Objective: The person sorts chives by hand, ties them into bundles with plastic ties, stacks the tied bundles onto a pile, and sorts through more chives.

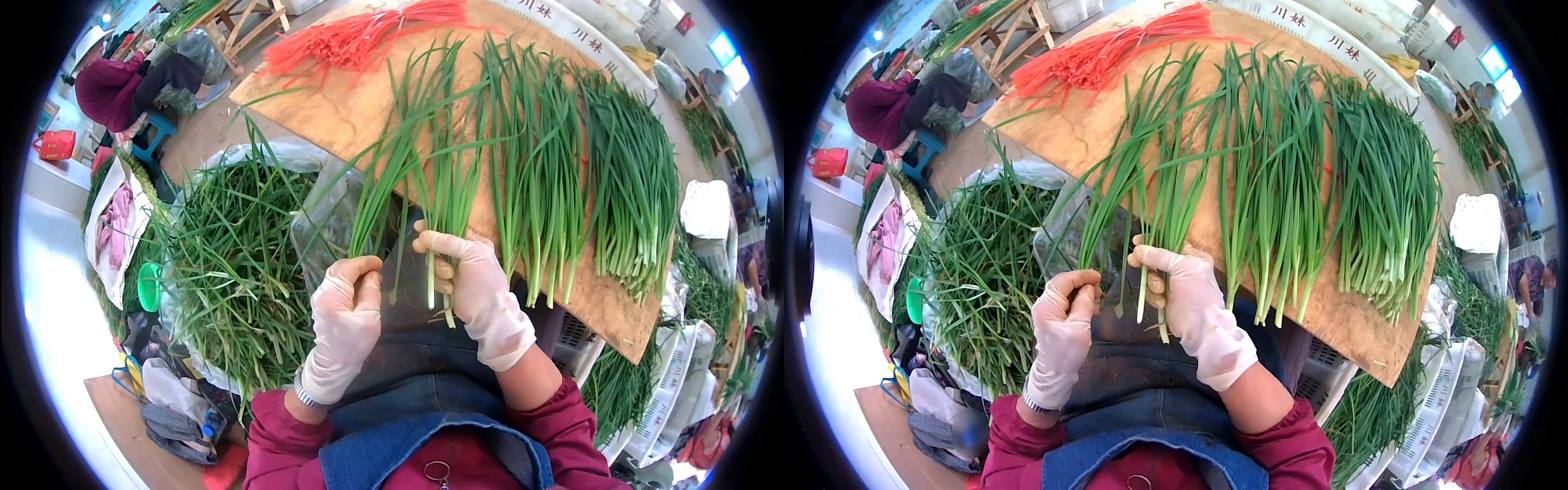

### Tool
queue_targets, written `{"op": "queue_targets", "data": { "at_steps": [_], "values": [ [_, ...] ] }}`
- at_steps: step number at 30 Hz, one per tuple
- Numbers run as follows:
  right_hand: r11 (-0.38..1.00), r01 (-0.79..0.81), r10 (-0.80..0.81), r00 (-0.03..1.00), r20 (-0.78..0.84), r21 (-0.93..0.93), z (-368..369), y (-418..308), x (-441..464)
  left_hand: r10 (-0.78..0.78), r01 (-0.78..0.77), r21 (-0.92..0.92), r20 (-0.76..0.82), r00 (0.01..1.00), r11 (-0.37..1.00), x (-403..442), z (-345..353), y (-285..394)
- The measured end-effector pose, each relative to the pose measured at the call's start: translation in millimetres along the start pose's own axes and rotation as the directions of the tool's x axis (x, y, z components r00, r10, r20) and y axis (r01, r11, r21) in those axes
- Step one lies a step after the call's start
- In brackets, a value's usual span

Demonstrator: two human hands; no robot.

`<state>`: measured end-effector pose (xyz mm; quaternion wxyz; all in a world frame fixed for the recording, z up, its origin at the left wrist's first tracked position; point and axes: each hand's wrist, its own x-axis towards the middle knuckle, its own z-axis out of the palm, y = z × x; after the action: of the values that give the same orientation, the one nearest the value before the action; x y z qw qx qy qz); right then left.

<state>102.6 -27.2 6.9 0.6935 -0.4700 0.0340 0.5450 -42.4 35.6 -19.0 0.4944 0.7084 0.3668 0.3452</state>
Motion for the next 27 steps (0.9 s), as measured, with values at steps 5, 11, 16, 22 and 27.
{"op": "queue_targets", "data": {
  "at_steps": [5, 11, 16, 22, 27],
  "values": [
    [0.989, -0.060, 0.042, 0.990, 0.132, 0.133, -6.8, -2.6, 2.0, -0.462, 0.550, -0.149, 0.391, 0.796, 0.822, -2.2, -4.2, 43.7],
    [0.991, -0.014, 0.000, 0.995, 0.103, 0.136, 0.6, 2.7, 2.2, -0.281, 0.337, -0.051, 0.443, 0.852, 0.940, -15.4, 12.8, 29.6],
    [0.990, 0.058, -0.063, 0.997, 0.033, 0.129, -6.1, -2.1, 0.4, -0.168, 0.189, -0.075, 0.219, 0.961, 0.979, -11.5, -32.4, 50.8],
    [0.986, 0.043, -0.058, 0.994, 0.088, 0.159, -14.1, -4.7, -1.8, -0.204, 0.184, 0.156, 0.124, 0.971, 0.970, 8.2, -7.4, 12.1],
    [0.965, 0.020, -0.056, 0.990, 0.131, 0.261, -17.4, -4.4, 0.0, -0.438, 0.494, -0.058, 0.380, 0.815, 0.868, 24.5, 27.0, 11.7]
  ]
}}
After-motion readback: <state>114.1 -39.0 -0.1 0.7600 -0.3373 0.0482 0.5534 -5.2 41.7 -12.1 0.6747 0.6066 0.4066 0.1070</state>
